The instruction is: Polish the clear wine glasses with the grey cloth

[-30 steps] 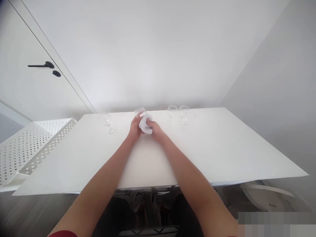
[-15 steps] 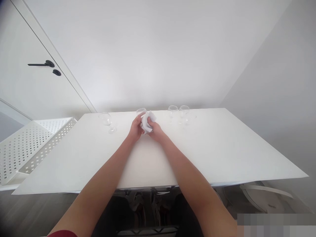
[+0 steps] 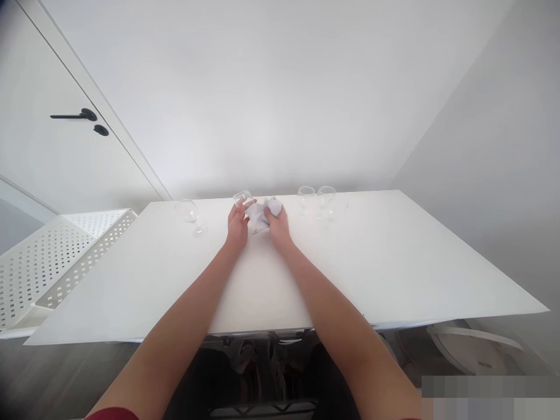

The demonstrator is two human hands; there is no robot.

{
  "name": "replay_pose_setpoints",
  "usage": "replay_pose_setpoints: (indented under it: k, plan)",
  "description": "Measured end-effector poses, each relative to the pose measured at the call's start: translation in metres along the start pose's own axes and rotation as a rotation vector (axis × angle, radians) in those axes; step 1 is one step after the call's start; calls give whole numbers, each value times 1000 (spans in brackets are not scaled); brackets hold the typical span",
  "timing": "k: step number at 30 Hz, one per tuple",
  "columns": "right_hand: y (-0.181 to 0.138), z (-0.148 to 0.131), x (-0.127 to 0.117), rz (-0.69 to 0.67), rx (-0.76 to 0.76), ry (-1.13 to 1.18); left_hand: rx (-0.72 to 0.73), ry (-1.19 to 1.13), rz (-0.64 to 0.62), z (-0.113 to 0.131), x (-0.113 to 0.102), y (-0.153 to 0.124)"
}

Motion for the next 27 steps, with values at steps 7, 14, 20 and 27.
replay_pose_setpoints:
  k: [7,14,20,27]
  plan:
    - [-6,-18,-19,153,-52,-146,17,99,-74,4,12,-4]
    - [-22,-3,50,-554,217,202,-77,-43,48,-3,-1,-5]
    - [-22,-2,39,-533,288,173,-132,-136,-68,-6,17,-7]
    - [-32,5,48,-672,442,273,-225,-156,-104,-12,18,-9]
Point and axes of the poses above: each hand's wrist, its own y-axis towards the middle knuckle, its own x-axis out of the palm, z = x × y, the point moved 9 cm from there along y, towards the middle knuckle, and after that the axes turned 5 degrees about x, right-handed, at the moved point
